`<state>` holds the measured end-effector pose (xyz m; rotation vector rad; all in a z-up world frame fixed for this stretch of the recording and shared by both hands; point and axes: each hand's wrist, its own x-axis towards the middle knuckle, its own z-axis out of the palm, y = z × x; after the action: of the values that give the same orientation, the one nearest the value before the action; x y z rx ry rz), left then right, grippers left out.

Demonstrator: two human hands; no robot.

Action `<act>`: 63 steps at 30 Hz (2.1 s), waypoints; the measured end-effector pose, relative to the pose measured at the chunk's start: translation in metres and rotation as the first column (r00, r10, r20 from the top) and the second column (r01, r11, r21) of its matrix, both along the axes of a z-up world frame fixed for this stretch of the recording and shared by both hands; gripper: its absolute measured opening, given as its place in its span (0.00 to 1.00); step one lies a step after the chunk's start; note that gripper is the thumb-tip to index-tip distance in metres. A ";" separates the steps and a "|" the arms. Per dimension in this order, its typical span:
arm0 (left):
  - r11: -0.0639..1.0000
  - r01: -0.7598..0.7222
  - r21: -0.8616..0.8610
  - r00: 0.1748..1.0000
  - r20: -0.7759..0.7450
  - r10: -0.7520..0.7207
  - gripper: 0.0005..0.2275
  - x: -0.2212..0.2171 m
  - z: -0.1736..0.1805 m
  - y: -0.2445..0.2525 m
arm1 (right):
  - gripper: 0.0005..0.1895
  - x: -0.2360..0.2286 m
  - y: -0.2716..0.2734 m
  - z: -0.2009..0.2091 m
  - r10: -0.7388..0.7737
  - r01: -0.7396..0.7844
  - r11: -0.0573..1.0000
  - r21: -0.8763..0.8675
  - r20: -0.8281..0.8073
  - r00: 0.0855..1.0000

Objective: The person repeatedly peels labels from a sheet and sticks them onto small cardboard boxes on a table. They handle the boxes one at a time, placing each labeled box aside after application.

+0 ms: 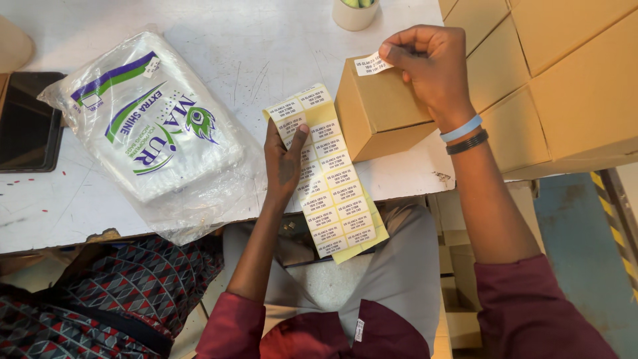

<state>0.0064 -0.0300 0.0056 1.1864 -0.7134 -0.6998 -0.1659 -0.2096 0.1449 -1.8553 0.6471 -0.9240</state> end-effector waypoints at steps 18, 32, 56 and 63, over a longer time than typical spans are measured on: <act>1.000 -0.001 -0.020 1.000 0.014 0.002 0.18 -0.001 0.000 0.003 | 0.06 0.002 0.002 -0.006 -0.112 0.089 0.968 -0.233 -0.088 0.990; 1.000 -0.008 0.014 1.000 0.024 0.007 0.19 0.000 0.000 0.001 | 0.07 -0.001 0.003 -0.002 -0.059 0.057 0.996 -0.071 -0.018 0.998; 0.999 -0.001 -0.036 1.000 0.012 0.002 0.18 0.001 -0.005 0.001 | 0.06 0.003 -0.006 0.000 -0.166 0.025 0.887 -0.461 -0.266 0.950; 0.999 -0.033 0.018 0.996 0.083 0.031 0.19 0.003 -0.005 0.003 | 0.49 -0.006 -0.015 0.000 -0.638 0.120 0.547 -0.828 -0.320 0.701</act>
<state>0.0097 -0.0273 0.0008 1.2474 -0.7569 -0.6349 -0.1722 -0.2243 0.1453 -2.9298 1.2729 -0.9803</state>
